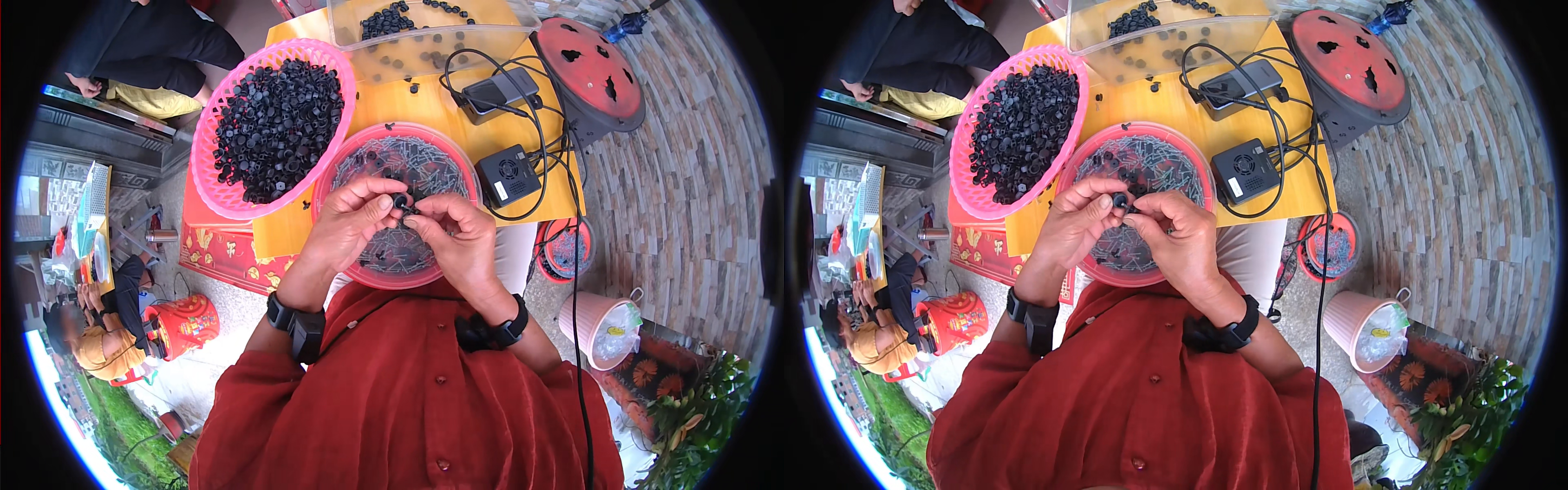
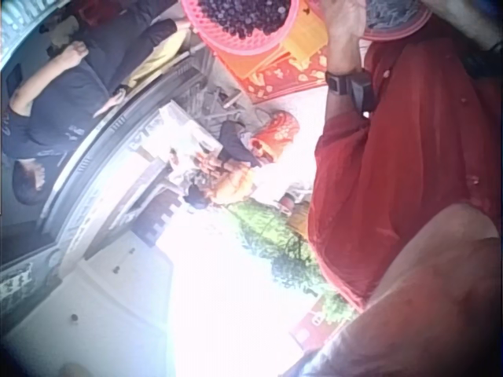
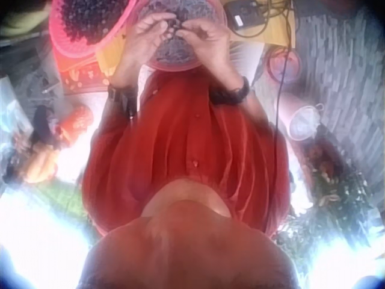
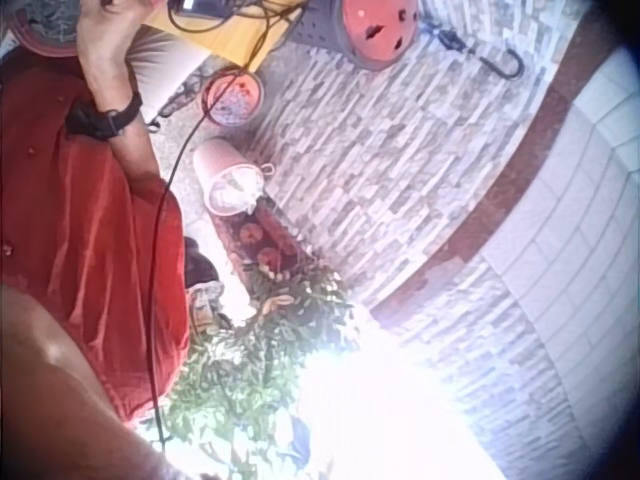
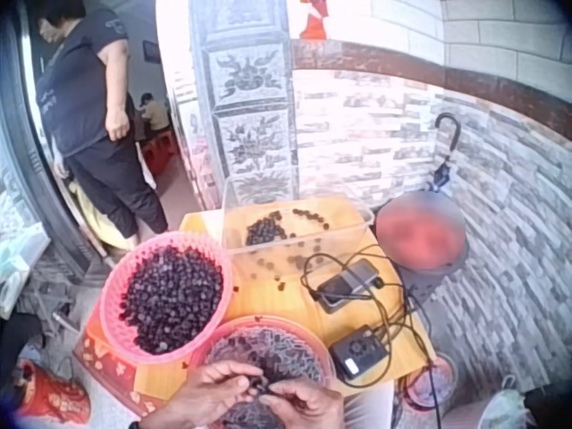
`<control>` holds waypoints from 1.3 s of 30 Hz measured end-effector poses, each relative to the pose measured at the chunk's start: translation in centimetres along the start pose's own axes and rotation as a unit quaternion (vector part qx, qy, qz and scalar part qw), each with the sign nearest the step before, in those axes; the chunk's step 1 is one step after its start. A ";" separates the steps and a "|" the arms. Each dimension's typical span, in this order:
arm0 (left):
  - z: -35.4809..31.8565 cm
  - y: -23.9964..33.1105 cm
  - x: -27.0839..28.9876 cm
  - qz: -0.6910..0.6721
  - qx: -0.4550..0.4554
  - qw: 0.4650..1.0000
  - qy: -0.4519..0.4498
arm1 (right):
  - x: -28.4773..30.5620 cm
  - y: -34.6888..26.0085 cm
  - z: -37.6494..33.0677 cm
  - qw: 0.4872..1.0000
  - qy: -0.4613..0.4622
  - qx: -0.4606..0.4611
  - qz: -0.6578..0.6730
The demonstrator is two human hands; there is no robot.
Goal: Manually sorting small black plastic components from a tray into a basket.
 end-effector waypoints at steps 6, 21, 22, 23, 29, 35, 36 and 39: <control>-0.3 0.1 -0.7 0.019 -0.019 1.000 -0.003 | 0.1 -1.0 0.1 0.996 0.006 0.044 -0.082; -0.7 -0.2 -0.8 0.043 -0.040 0.998 0.008 | -0.3 -1.4 -0.3 0.998 0.007 -0.052 0.028; -0.8 -0.2 -0.8 0.043 -0.040 0.998 0.008 | -0.3 -1.4 -0.3 0.995 0.007 -0.086 0.042; -0.8 -0.3 -0.8 0.036 -0.042 0.998 0.011 | -0.3 -1.4 -0.4 0.991 0.007 -0.119 0.057; -0.9 -0.3 -1.0 0.002 -0.034 0.999 0.015 | -0.2 -1.0 -0.1 0.978 -0.005 -0.157 0.139; -0.9 -0.5 -0.7 -0.021 -0.016 1.000 0.011 | -0.3 -1.4 -0.1 0.983 -0.003 -0.153 0.103; -0.8 -0.6 -0.6 -0.033 -0.016 0.999 0.008 | -0.4 -1.5 -0.2 0.983 -0.003 -0.153 0.103; -0.7 -0.8 -0.4 -0.033 -0.009 0.999 0.018 | -0.5 -1.6 -0.4 0.990 0.010 -0.128 0.063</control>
Point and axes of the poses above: each hand's wrist, its own z-axis towards the middle knuckle, its own x-axis out of the back of the hand, y = z × x, the point moved 2 cm from there along z, towards the middle knuckle, and after that the axes turned 5 degrees about -z, right-handed, at the moved point
